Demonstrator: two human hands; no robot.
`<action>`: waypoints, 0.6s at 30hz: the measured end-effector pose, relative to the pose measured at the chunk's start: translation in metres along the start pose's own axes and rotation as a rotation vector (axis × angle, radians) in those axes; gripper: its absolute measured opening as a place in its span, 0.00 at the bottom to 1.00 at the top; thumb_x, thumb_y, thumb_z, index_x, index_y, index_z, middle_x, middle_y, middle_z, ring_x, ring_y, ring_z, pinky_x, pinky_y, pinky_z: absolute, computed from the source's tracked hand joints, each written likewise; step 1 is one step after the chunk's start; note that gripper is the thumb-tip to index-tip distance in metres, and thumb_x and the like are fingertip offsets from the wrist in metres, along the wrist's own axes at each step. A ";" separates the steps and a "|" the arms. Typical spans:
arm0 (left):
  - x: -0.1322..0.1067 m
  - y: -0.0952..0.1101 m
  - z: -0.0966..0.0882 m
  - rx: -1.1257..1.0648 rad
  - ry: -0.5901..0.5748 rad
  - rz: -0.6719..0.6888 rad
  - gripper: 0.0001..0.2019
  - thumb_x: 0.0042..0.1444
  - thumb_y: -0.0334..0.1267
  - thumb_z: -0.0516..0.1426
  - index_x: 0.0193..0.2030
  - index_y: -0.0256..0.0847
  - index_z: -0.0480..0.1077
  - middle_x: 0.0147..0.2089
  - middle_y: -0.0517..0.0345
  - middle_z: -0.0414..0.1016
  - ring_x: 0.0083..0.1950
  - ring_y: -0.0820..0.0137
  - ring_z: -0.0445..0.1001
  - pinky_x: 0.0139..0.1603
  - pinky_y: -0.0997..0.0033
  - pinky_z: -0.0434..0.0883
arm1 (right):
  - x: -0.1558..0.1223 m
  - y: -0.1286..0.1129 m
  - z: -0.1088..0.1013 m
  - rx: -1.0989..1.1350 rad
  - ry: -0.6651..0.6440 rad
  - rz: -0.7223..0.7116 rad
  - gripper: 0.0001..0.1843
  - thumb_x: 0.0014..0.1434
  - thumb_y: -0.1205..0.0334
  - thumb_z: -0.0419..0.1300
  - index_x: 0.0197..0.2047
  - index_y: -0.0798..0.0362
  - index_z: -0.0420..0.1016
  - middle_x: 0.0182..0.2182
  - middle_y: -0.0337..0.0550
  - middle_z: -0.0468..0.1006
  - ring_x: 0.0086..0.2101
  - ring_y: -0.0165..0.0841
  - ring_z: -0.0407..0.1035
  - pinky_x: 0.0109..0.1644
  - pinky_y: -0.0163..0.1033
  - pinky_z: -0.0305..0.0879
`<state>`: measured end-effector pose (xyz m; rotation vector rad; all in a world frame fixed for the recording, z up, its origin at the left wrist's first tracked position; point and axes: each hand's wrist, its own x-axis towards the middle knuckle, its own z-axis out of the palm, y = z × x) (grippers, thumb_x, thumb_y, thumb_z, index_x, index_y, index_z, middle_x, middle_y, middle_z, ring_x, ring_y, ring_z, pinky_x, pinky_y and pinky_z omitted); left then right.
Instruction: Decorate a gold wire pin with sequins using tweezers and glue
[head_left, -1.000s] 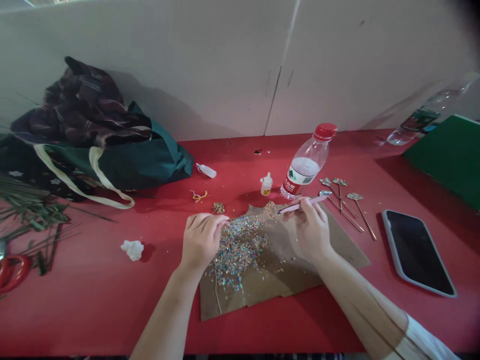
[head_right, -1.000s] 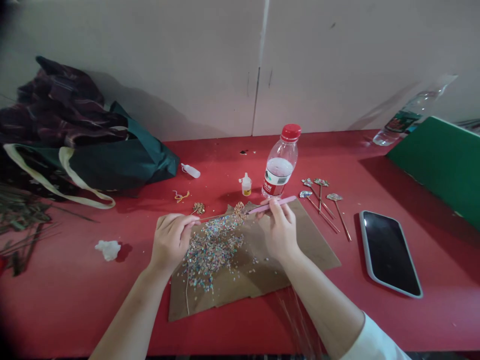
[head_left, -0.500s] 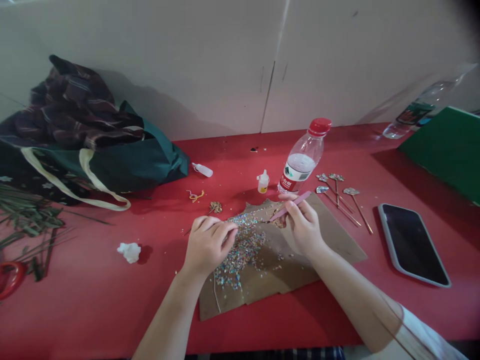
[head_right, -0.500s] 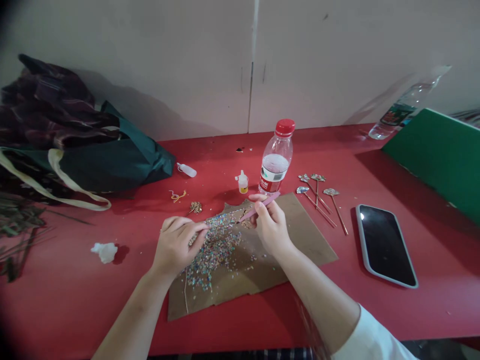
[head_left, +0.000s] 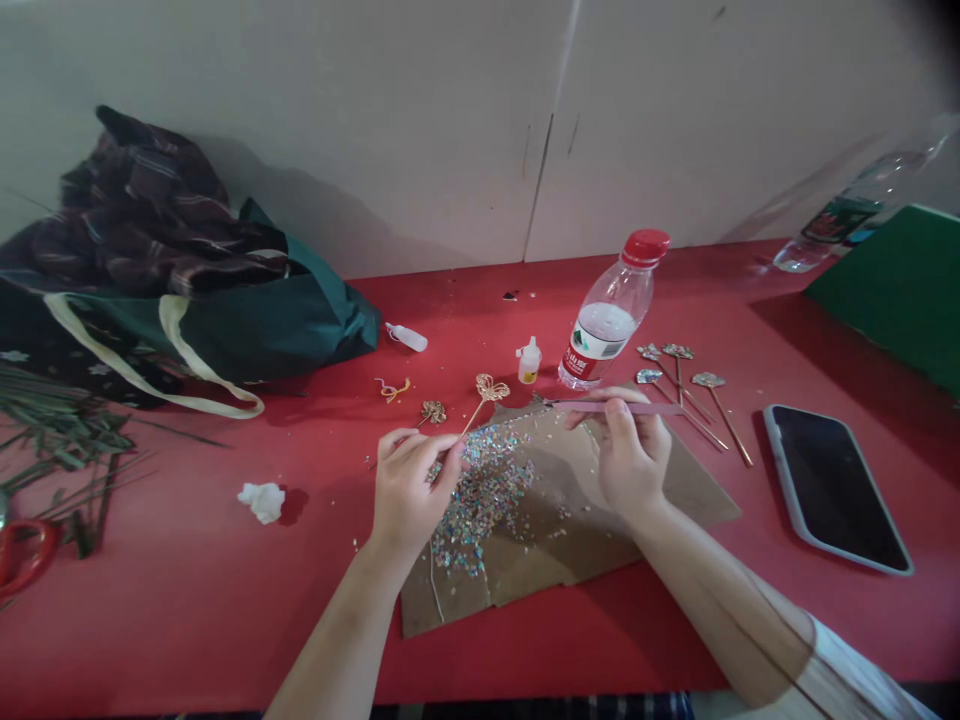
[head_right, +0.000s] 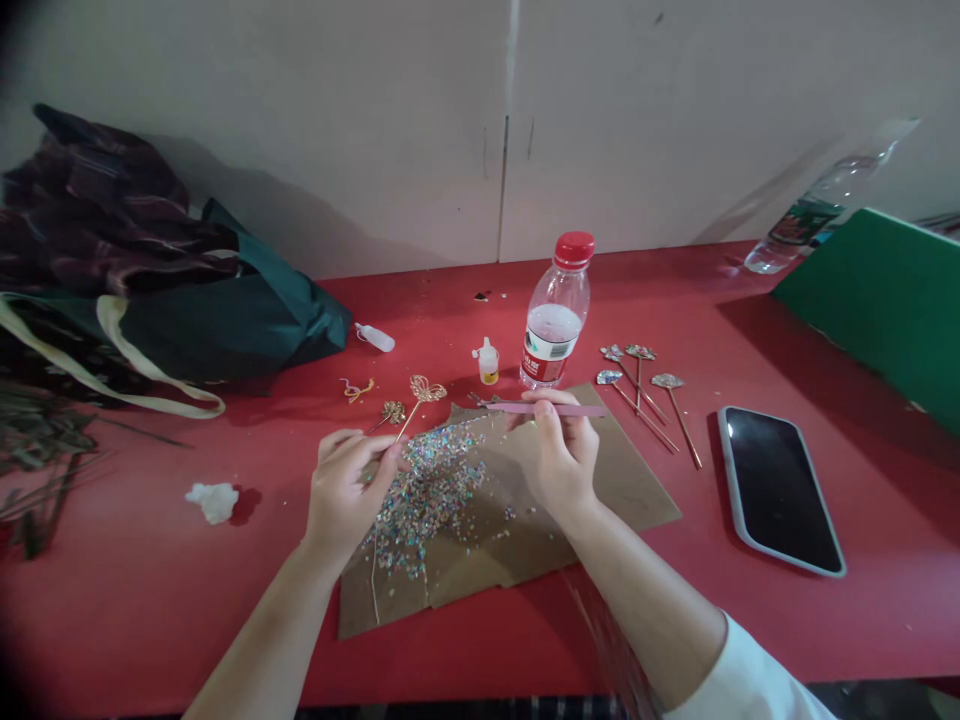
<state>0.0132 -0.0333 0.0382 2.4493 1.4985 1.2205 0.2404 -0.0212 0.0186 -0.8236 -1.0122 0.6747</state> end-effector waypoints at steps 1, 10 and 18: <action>-0.001 0.002 0.001 -0.017 -0.013 -0.015 0.04 0.59 0.32 0.56 0.37 0.46 0.70 0.26 0.71 0.77 0.28 0.75 0.72 0.50 0.62 0.62 | -0.001 -0.001 0.000 -0.041 -0.009 -0.046 0.06 0.63 0.63 0.54 0.40 0.51 0.71 0.28 0.37 0.75 0.27 0.30 0.73 0.34 0.40 0.69; -0.003 0.011 0.008 -0.160 -0.095 -0.053 0.04 0.60 0.34 0.54 0.36 0.45 0.70 0.25 0.71 0.77 0.29 0.75 0.73 0.47 0.64 0.65 | -0.009 -0.004 -0.003 -0.267 -0.224 -0.228 0.10 0.62 0.68 0.54 0.44 0.49 0.73 0.32 0.40 0.78 0.35 0.32 0.72 0.39 0.42 0.68; -0.003 0.012 0.008 -0.196 -0.119 -0.087 0.05 0.61 0.36 0.53 0.37 0.45 0.70 0.24 0.69 0.77 0.30 0.73 0.75 0.47 0.61 0.66 | -0.009 -0.008 -0.001 -0.347 -0.199 -0.217 0.08 0.62 0.67 0.53 0.41 0.50 0.73 0.31 0.40 0.77 0.35 0.32 0.72 0.39 0.41 0.68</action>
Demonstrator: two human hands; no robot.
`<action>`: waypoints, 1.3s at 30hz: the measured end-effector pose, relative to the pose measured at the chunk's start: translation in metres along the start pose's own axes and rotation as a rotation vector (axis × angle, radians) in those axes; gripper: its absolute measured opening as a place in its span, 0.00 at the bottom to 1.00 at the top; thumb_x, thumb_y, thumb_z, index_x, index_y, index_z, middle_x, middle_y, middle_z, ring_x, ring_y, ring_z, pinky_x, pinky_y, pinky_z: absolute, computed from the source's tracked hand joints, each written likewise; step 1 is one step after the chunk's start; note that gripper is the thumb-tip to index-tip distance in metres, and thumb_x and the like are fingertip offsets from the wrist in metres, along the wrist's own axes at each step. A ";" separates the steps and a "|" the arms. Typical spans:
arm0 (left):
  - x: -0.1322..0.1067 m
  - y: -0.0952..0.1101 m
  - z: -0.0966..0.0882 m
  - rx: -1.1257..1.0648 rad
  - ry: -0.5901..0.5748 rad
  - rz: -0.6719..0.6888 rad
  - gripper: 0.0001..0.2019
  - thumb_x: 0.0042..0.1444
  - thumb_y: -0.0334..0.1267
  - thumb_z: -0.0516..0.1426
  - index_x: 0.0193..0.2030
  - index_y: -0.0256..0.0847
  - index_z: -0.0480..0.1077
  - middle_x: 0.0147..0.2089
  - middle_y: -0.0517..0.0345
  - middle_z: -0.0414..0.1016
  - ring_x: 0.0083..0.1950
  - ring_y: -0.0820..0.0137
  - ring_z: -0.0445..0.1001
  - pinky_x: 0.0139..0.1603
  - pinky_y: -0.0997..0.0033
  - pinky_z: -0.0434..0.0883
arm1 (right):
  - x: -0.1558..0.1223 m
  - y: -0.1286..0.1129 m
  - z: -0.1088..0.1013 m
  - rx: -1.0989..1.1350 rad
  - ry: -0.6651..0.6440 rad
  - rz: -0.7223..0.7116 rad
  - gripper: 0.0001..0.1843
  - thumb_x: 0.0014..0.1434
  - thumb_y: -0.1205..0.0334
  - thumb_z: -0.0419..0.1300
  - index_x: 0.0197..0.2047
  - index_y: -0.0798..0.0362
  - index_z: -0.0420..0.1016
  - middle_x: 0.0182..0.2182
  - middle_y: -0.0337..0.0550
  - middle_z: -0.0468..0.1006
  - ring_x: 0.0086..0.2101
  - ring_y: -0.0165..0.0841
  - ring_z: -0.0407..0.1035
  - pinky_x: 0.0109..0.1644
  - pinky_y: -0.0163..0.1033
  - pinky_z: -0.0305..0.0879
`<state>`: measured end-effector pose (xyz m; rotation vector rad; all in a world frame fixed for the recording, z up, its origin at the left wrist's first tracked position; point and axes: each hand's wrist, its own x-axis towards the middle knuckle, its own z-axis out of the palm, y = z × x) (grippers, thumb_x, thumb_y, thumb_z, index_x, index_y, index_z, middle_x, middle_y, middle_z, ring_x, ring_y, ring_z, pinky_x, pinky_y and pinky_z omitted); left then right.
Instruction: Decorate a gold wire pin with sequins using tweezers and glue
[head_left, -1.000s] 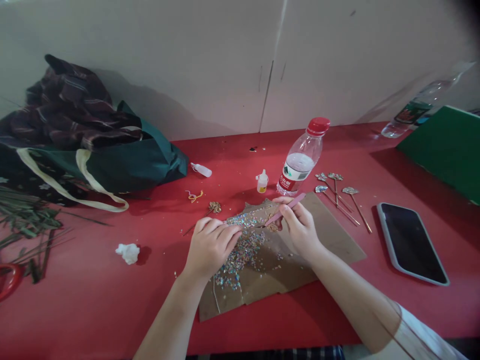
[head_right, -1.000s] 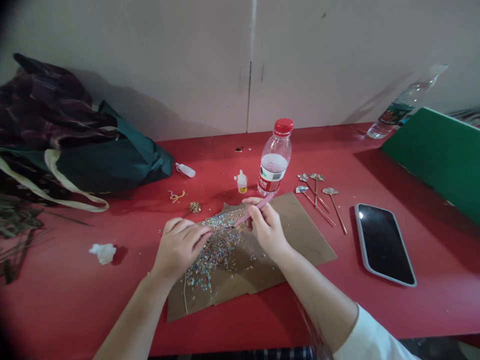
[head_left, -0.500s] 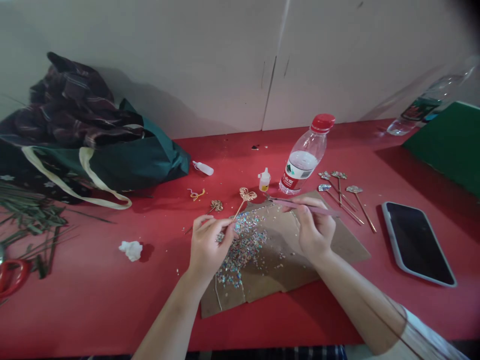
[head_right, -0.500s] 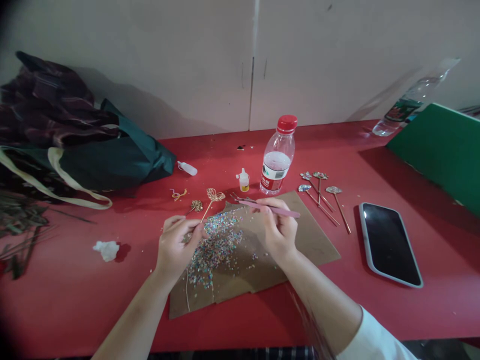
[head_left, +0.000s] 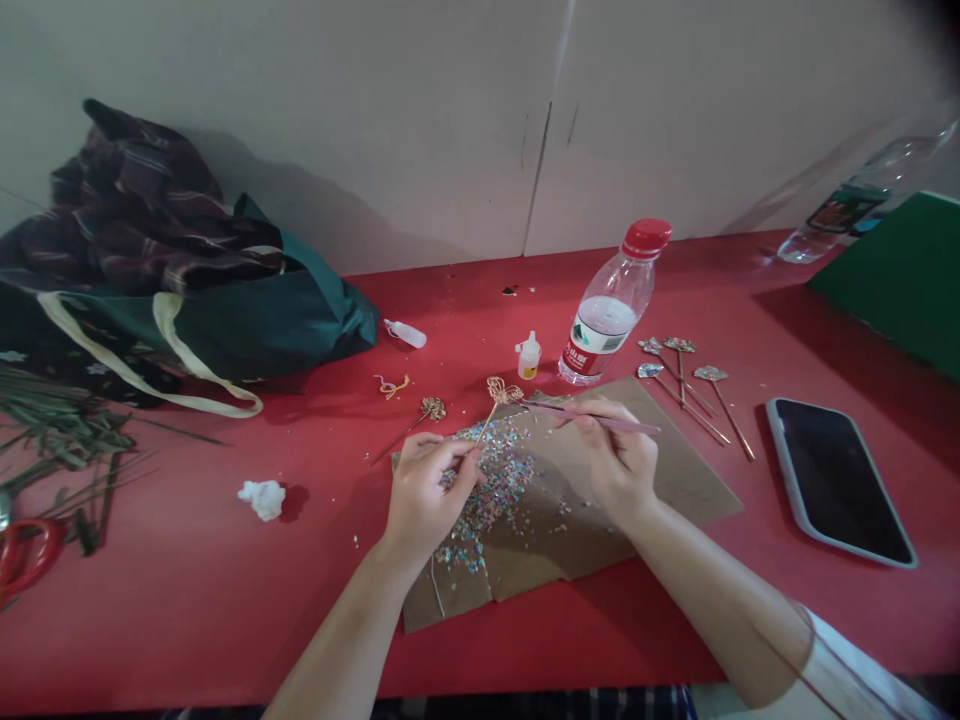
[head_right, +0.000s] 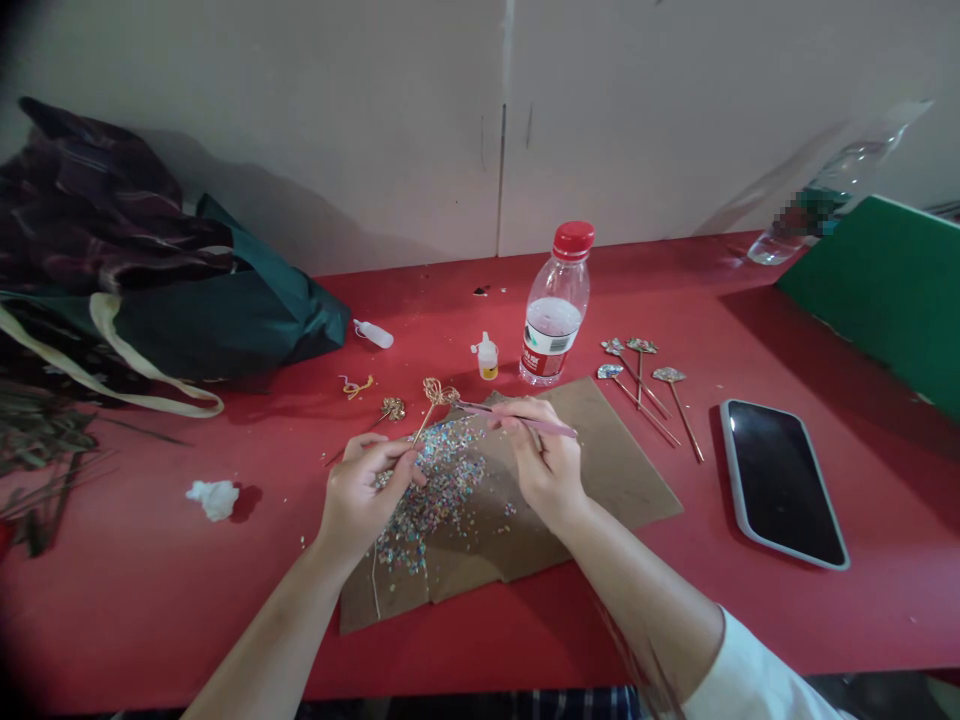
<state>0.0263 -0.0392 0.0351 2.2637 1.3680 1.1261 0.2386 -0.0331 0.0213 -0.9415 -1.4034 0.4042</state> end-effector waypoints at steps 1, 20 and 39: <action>0.000 0.000 0.000 -0.001 0.000 0.000 0.05 0.61 0.36 0.53 0.38 0.45 0.71 0.24 0.69 0.77 0.31 0.73 0.75 0.47 0.61 0.66 | 0.000 -0.001 0.000 -0.012 0.003 -0.001 0.08 0.62 0.68 0.54 0.41 0.50 0.73 0.31 0.39 0.77 0.35 0.32 0.72 0.39 0.41 0.68; 0.001 0.000 0.000 0.007 0.006 -0.004 0.05 0.61 0.36 0.53 0.37 0.46 0.70 0.24 0.69 0.78 0.30 0.73 0.75 0.48 0.59 0.66 | 0.004 0.001 0.000 0.092 0.129 -0.006 0.09 0.63 0.67 0.53 0.43 0.50 0.72 0.29 0.38 0.75 0.30 0.30 0.71 0.36 0.40 0.66; 0.001 -0.001 0.002 0.000 0.018 0.016 0.03 0.59 0.34 0.56 0.37 0.45 0.70 0.23 0.72 0.77 0.28 0.76 0.75 0.49 0.61 0.65 | -0.002 0.008 -0.003 -0.020 -0.080 -0.055 0.10 0.62 0.69 0.53 0.43 0.48 0.72 0.33 0.39 0.77 0.38 0.34 0.69 0.42 0.44 0.65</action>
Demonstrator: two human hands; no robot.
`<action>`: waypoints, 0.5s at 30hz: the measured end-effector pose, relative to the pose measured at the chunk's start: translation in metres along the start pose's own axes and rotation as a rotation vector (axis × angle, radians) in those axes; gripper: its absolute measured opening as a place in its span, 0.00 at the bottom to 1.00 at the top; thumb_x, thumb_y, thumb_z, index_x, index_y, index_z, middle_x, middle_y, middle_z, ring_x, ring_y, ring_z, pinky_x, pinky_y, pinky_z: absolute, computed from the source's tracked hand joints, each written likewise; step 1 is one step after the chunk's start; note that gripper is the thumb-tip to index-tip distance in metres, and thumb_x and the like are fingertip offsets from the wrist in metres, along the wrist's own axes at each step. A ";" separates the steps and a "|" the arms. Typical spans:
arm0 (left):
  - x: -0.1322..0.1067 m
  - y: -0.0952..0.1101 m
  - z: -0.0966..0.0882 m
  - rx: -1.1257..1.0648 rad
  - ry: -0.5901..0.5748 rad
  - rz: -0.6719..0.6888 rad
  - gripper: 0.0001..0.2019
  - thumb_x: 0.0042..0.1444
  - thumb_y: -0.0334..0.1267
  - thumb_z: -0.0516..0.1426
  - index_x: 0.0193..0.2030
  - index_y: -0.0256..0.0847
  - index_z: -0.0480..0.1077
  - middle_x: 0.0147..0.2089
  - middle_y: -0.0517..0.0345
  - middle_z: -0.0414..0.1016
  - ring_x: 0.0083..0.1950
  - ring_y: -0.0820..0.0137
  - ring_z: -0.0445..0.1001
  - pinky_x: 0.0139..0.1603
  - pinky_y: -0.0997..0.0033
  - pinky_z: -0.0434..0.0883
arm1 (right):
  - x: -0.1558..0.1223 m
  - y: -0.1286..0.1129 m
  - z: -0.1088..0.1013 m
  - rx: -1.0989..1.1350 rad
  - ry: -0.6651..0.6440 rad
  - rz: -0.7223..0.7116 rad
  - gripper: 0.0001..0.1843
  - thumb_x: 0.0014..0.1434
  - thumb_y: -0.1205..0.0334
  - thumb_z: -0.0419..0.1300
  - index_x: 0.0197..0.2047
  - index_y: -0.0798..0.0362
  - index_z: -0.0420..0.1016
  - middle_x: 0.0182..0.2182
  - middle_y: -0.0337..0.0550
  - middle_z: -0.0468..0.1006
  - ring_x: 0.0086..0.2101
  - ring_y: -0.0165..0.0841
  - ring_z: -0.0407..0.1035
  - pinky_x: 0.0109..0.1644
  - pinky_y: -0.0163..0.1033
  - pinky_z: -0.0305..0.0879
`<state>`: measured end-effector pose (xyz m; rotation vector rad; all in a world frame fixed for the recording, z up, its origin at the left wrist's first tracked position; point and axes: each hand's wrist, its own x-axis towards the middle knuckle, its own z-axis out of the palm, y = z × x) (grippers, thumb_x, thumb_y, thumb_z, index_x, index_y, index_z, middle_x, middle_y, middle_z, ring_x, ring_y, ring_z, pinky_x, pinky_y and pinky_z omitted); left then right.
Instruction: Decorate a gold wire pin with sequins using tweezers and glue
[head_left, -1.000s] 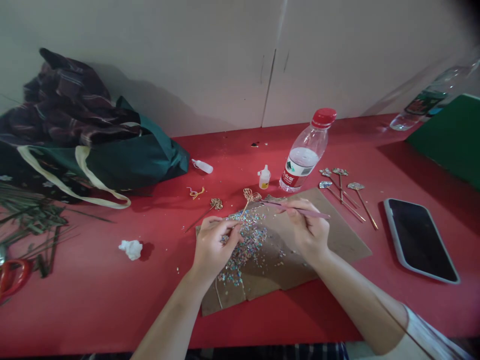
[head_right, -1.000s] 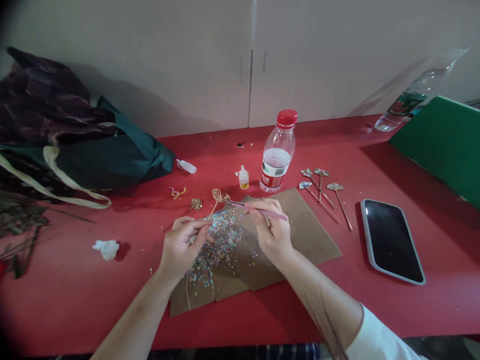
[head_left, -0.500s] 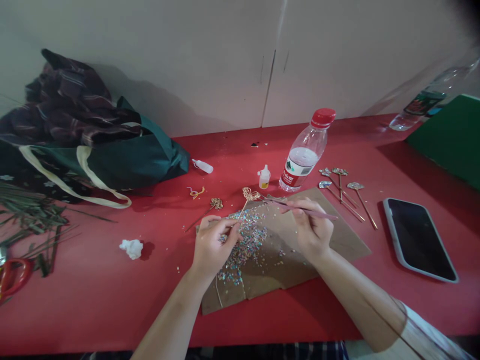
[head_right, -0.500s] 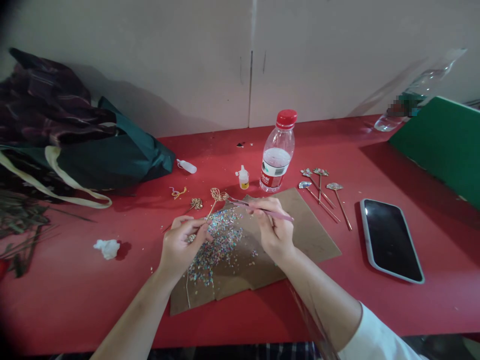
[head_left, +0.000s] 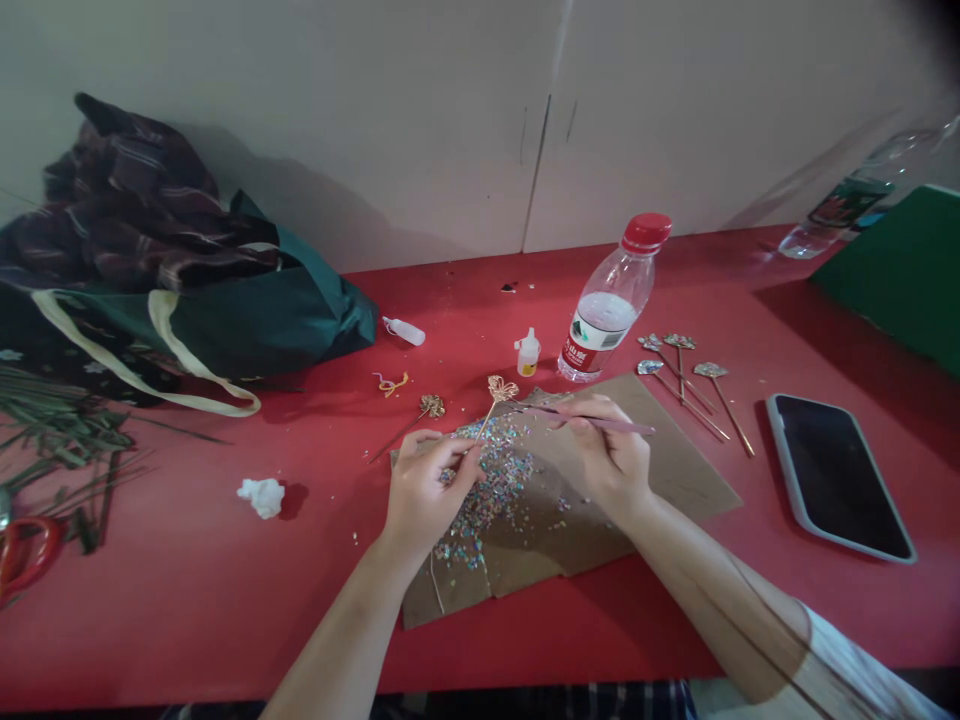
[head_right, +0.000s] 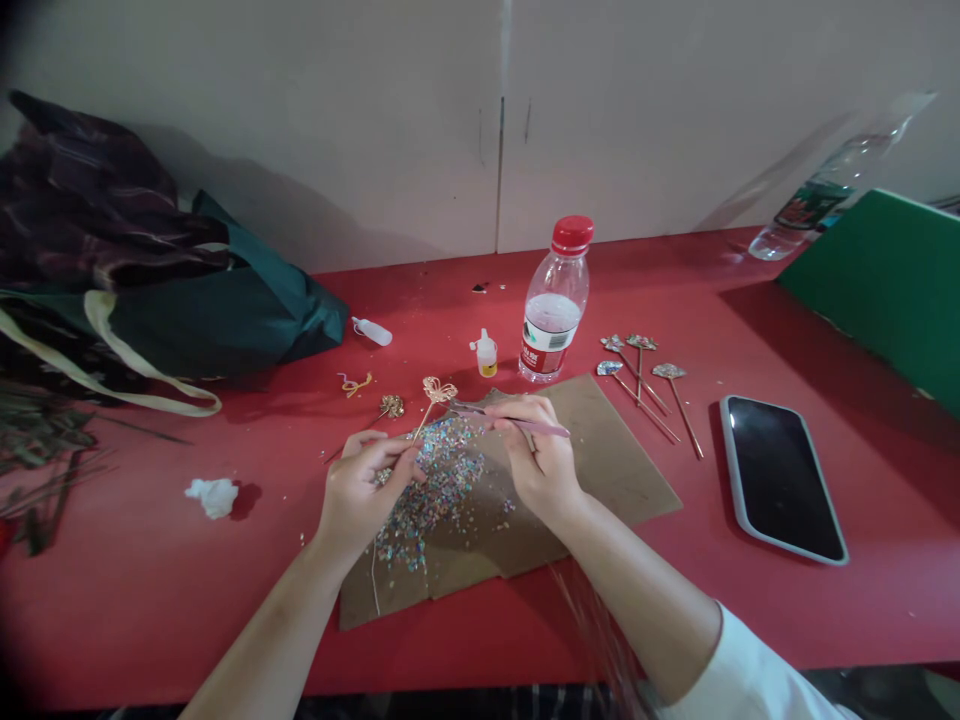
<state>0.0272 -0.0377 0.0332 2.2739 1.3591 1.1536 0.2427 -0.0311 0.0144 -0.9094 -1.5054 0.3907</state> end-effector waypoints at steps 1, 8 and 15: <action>0.000 0.000 0.000 -0.002 0.000 0.001 0.03 0.59 0.34 0.56 0.37 0.45 0.70 0.23 0.72 0.77 0.28 0.76 0.75 0.49 0.61 0.65 | 0.000 0.000 0.000 0.000 0.000 0.003 0.10 0.62 0.69 0.53 0.43 0.48 0.71 0.33 0.39 0.77 0.38 0.34 0.69 0.42 0.44 0.65; 0.000 0.000 0.001 -0.013 -0.010 0.004 0.03 0.59 0.34 0.56 0.38 0.46 0.70 0.24 0.72 0.77 0.28 0.76 0.75 0.49 0.61 0.64 | 0.001 -0.003 0.000 -0.007 0.003 0.023 0.09 0.63 0.68 0.53 0.43 0.48 0.71 0.33 0.40 0.77 0.38 0.35 0.69 0.42 0.45 0.65; 0.000 0.001 0.001 -0.019 -0.008 0.004 0.03 0.59 0.34 0.56 0.37 0.46 0.70 0.23 0.72 0.77 0.28 0.76 0.75 0.49 0.62 0.64 | 0.001 -0.002 0.000 -0.001 -0.005 0.031 0.10 0.63 0.69 0.53 0.44 0.48 0.71 0.33 0.40 0.77 0.39 0.34 0.69 0.42 0.44 0.65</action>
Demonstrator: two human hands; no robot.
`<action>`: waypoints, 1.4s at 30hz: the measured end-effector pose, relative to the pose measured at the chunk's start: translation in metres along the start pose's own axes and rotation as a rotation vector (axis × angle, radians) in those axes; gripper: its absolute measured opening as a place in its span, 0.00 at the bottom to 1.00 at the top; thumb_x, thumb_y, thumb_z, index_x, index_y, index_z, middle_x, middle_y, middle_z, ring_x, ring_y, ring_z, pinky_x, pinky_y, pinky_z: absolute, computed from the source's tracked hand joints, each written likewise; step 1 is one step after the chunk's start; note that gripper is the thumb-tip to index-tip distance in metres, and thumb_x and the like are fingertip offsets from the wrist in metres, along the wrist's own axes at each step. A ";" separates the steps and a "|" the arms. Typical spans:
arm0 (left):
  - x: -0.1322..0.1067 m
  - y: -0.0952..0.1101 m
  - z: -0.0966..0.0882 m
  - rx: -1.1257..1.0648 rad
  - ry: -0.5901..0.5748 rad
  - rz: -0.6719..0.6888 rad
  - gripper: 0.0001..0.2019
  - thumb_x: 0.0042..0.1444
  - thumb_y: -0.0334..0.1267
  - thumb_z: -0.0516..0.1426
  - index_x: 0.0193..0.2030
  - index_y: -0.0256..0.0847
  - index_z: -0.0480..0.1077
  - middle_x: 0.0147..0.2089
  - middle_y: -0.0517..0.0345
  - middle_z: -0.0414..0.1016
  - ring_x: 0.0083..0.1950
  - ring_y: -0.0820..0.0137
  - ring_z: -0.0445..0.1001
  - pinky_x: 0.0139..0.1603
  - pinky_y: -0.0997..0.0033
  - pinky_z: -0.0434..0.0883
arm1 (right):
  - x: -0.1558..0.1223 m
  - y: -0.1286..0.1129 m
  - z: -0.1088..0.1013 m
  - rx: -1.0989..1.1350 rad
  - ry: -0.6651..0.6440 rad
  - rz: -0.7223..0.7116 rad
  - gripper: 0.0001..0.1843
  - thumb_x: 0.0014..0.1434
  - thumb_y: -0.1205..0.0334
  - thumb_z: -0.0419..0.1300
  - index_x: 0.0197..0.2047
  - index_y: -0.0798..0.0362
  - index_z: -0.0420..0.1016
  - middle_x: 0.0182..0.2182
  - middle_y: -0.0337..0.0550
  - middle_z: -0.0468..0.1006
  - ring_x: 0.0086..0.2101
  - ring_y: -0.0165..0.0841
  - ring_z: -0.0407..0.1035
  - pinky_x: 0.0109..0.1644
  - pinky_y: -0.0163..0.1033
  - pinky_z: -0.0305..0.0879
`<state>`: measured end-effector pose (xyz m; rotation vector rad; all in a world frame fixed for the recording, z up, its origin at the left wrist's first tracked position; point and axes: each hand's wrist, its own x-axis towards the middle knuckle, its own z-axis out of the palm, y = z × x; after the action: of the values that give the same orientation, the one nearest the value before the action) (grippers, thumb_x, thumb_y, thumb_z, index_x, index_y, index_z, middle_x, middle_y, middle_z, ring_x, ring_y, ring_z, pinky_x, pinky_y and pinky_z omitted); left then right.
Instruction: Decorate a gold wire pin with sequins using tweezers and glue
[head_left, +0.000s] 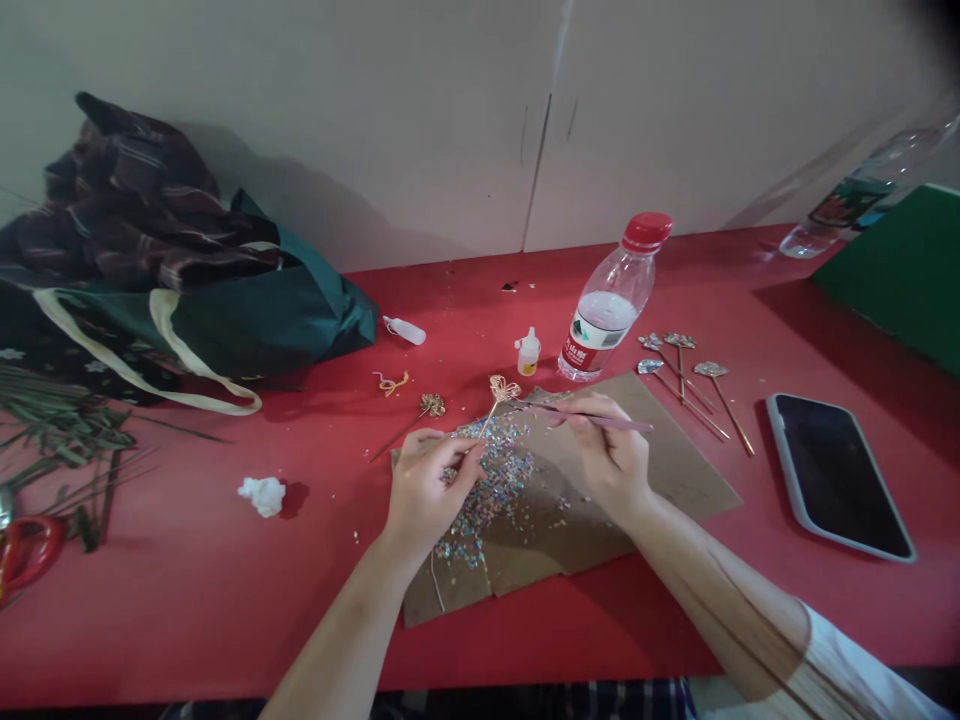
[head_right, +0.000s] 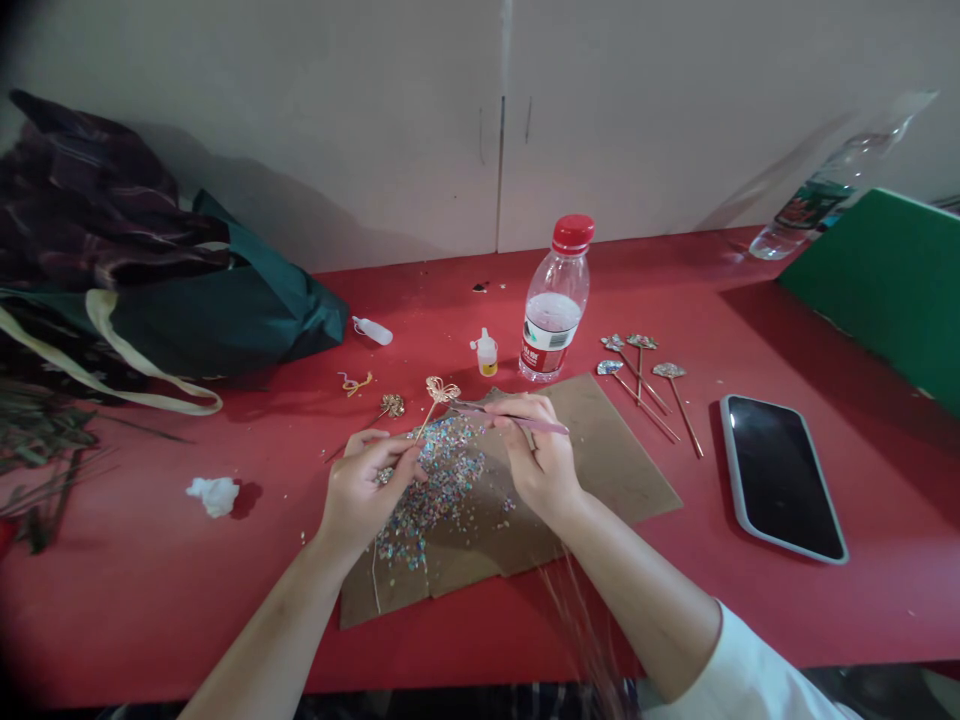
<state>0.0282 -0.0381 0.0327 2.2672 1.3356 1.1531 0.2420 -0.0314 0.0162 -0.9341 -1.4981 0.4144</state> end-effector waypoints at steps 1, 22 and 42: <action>0.000 0.000 0.000 0.002 -0.002 -0.002 0.03 0.59 0.34 0.56 0.37 0.46 0.71 0.23 0.72 0.77 0.28 0.76 0.75 0.49 0.62 0.64 | 0.000 0.000 0.000 0.001 -0.002 -0.001 0.10 0.63 0.69 0.53 0.44 0.48 0.71 0.33 0.39 0.77 0.39 0.34 0.69 0.43 0.44 0.65; -0.001 -0.001 -0.002 0.027 -0.029 -0.038 0.04 0.61 0.36 0.54 0.37 0.46 0.71 0.24 0.70 0.77 0.29 0.74 0.75 0.51 0.61 0.65 | 0.000 0.002 -0.001 -0.002 -0.003 0.017 0.10 0.63 0.68 0.53 0.44 0.47 0.72 0.32 0.39 0.76 0.38 0.35 0.69 0.44 0.47 0.64; -0.001 -0.001 0.000 0.009 -0.057 -0.044 0.03 0.59 0.36 0.56 0.36 0.46 0.71 0.24 0.70 0.77 0.27 0.74 0.75 0.52 0.58 0.65 | -0.001 -0.001 0.001 -0.005 -0.013 -0.032 0.09 0.63 0.67 0.52 0.42 0.47 0.71 0.33 0.40 0.77 0.36 0.34 0.70 0.44 0.48 0.65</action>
<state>0.0268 -0.0386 0.0314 2.2478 1.3646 1.0628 0.2409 -0.0327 0.0165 -0.9120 -1.5247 0.3941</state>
